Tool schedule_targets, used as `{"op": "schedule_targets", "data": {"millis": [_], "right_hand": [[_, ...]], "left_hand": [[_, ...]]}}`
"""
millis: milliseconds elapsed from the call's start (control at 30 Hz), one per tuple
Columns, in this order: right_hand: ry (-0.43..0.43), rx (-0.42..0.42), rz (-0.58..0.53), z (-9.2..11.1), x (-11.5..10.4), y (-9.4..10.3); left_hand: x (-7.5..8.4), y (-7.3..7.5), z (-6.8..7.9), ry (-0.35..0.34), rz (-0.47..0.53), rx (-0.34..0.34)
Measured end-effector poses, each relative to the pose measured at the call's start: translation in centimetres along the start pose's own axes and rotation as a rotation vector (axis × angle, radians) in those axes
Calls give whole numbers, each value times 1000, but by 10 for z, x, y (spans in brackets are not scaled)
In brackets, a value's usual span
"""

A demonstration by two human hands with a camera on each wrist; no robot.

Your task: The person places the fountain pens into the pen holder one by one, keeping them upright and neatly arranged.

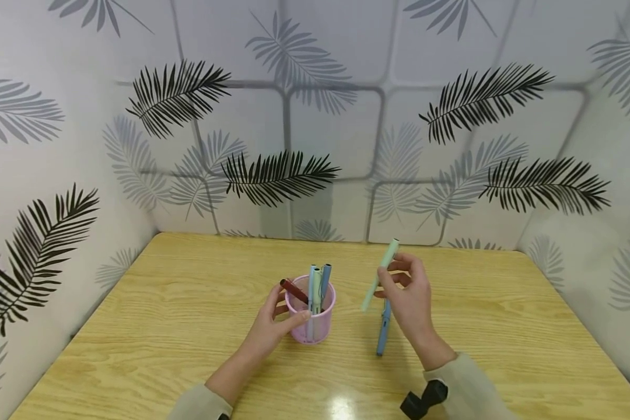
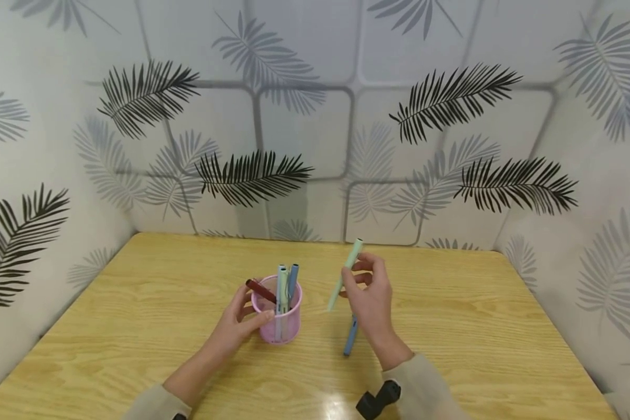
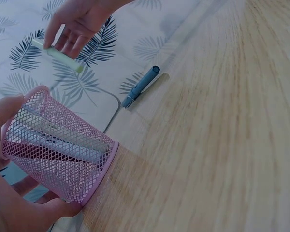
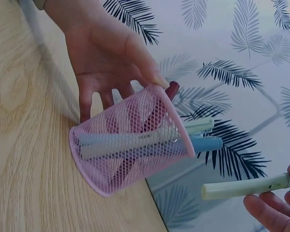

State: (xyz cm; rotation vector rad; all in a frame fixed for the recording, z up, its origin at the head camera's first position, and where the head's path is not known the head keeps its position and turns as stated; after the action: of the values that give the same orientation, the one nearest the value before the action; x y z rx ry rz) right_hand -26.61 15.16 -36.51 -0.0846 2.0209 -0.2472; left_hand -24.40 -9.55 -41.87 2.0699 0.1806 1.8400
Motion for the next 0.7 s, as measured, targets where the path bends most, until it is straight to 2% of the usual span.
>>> {"op": "schedule_targets", "data": {"millis": [200,300,567,633,700], "right_hand": [[52,-16,-86,0,-10,-10],[82,-24,-115,0,-14,-17],[130,-67,-138,-1,-19,-33],[136,-75,-141,0,-20,-37],[143,-84,-144,1,-20,-40]], "left_hand": [[-22,-3,-8,-6,6,10],[-28,-4,-11,-10,-7,17],[-28,-3,-12,-17,-7,22],[-20,-3,-8,-13,-2,20],[-20,-3,-8,-15,-5,24]]}}
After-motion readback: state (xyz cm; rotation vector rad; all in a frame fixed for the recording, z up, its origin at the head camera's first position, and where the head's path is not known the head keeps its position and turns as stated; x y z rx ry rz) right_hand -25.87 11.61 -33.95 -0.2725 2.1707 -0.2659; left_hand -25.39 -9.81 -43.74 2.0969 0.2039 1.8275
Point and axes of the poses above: each hand's wrist, its own z-axis away from the middle knuckle, its own y-axis out of the back of the hand, x = y × z, the point moved 6 cm from there along -z, towards the middle knuckle, and after that the axes turned 15 degrees about -z, right-handed, at the moved point
